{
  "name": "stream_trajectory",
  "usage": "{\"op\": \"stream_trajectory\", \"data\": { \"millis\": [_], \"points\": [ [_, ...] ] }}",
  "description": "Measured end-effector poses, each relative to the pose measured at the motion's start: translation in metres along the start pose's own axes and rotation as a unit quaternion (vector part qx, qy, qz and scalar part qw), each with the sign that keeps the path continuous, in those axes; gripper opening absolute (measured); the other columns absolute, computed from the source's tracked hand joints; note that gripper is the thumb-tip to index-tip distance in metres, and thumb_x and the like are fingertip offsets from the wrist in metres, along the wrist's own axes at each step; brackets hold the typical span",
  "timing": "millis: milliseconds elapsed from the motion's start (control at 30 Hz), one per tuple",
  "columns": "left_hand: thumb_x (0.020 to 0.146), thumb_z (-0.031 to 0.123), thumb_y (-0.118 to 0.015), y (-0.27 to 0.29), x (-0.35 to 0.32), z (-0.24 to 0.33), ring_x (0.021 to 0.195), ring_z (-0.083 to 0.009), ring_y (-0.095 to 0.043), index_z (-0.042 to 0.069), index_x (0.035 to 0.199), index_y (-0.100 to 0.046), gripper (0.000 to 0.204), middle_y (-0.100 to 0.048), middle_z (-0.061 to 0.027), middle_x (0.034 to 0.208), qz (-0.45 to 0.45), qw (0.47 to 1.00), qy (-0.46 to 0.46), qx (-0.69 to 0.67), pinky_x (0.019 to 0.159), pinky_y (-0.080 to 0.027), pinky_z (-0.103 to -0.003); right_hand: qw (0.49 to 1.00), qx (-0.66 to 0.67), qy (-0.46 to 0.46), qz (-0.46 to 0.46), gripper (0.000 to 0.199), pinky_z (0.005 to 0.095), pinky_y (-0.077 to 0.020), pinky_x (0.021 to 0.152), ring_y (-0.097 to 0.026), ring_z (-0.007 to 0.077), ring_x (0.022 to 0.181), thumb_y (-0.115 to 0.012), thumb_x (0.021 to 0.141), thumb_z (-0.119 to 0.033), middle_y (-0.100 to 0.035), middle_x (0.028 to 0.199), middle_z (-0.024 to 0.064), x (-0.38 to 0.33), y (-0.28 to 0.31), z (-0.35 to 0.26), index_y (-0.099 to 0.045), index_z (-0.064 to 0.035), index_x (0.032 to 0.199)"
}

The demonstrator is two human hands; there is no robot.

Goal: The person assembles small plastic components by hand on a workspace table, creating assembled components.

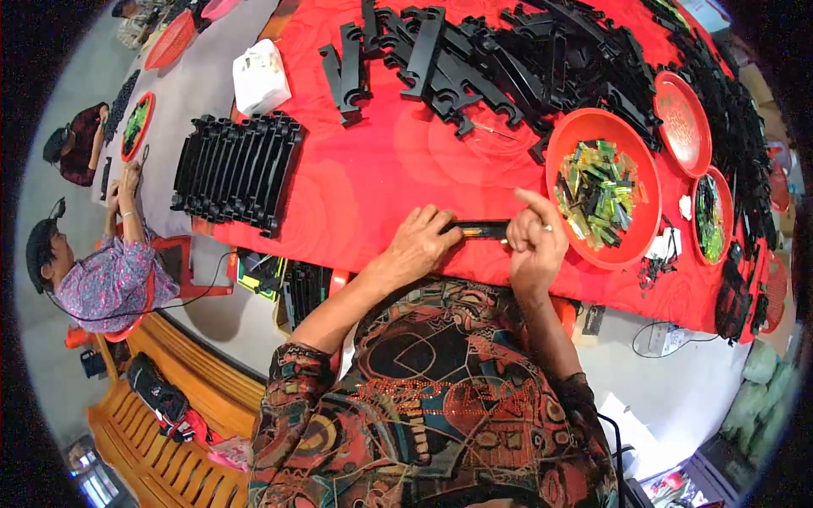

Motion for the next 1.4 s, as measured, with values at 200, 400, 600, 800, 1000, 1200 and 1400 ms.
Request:
{"op": "stream_trajectory", "data": {
  "millis": [200, 400, 600, 800, 1000, 1200, 1400],
  "points": [
    [0.069, 0.009, -0.059, -0.005, -0.003, -0.003, 0.09, -0.0281, -0.051, 0.007, 0.091, -0.062, 0.023, -0.055, -0.0116, 0.1, 0.004, 1.0, 0.011, -0.007, 0.074, -0.043, -0.039, 0.995, 0.09, -0.039, -0.018, 0.037, 0.0227, -0.0227, 0.041, -0.02, 0.0052, 0.04, -0.035, 0.091, -0.022, -0.024, 0.051, -0.0044, 0.012, -0.008, 0.039, -0.053, 0.0094, 0.096],
    [0.069, 0.007, -0.058, -0.003, -0.004, -0.001, 0.09, -0.0283, -0.05, 0.006, 0.09, -0.062, 0.022, -0.055, -0.0121, 0.101, -0.001, 0.999, 0.02, -0.025, 0.073, -0.043, -0.04, 0.998, -0.026, -0.003, -0.063, 0.034, 0.023, -0.0224, 0.041, -0.022, 0.0048, 0.042, -0.035, 0.089, -0.018, -0.028, 0.052, -0.0044, 0.004, -0.005, 0.055, -0.053, 0.0104, 0.092],
    [0.07, 0.007, -0.058, 0.0, -0.002, -0.002, 0.089, -0.0281, -0.05, 0.006, 0.09, -0.062, 0.021, -0.054, -0.0122, 0.101, -0.021, 1.0, 0.018, -0.015, 0.072, -0.043, -0.039, 0.997, -0.046, -0.007, -0.058, 0.033, 0.0218, -0.0225, 0.042, -0.028, 0.0032, 0.046, -0.036, 0.087, -0.018, -0.033, 0.052, -0.0054, 0.003, -0.005, 0.053, -0.058, 0.0059, 0.086],
    [0.068, 0.006, -0.059, -0.004, 0.002, -0.002, 0.088, -0.0281, -0.05, 0.006, 0.088, -0.062, 0.02, -0.054, -0.0116, 0.099, -0.01, 1.0, 0.003, -0.015, 0.071, -0.042, -0.038, 0.999, -0.03, 0.001, -0.046, 0.033, 0.0233, -0.0226, 0.041, -0.025, 0.0045, 0.042, -0.036, 0.089, -0.019, -0.029, 0.051, -0.0043, 0.006, 0.003, 0.058, -0.054, 0.0091, 0.086],
    [0.06, -0.001, -0.061, -0.001, 0.001, -0.002, 0.09, -0.03, -0.051, 0.004, 0.093, -0.062, 0.034, -0.055, -0.0114, 0.103, -0.026, 0.999, 0.021, -0.019, 0.075, -0.044, -0.039, 0.999, 0.026, 0.01, -0.019, 0.032, 0.0229, -0.0235, 0.04, -0.025, 0.0043, 0.041, -0.036, 0.088, -0.016, -0.03, 0.051, -0.0043, 0.006, 0.001, 0.062, -0.054, 0.0104, 0.086],
    [0.056, -0.006, -0.058, 0.001, 0.001, -0.002, 0.09, -0.0306, -0.05, 0.002, 0.095, -0.061, 0.04, -0.054, -0.0124, 0.102, -0.033, 0.999, 0.023, -0.035, 0.076, -0.044, -0.04, 0.999, -0.019, 0.017, -0.031, 0.029, 0.0228, -0.0228, 0.04, -0.024, 0.0033, 0.042, -0.035, 0.087, -0.012, -0.031, 0.05, -0.0042, 0.004, -0.001, 0.063, -0.056, 0.0082, 0.085],
    [0.061, -0.002, -0.059, 0.002, 0.003, -0.002, 0.089, -0.0301, -0.05, 0.003, 0.093, -0.061, 0.032, -0.054, -0.0139, 0.101, -0.032, 0.999, 0.001, -0.03, 0.073, -0.043, -0.038, 0.996, -0.087, 0.021, -0.028, 0.026, 0.0233, -0.0305, 0.043, -0.037, 0.0041, 0.046, -0.039, 0.083, -0.016, -0.043, 0.053, -0.0017, 0.001, 0.001, 0.064, -0.059, 0.0008, 0.081]
  ]
}}
Point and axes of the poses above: each hand's wrist, its own x-axis towards the middle knuckle, its own y-axis out of the back of the hand, z = x × y, the point moved 2 cm from there along x, towards the middle knuckle
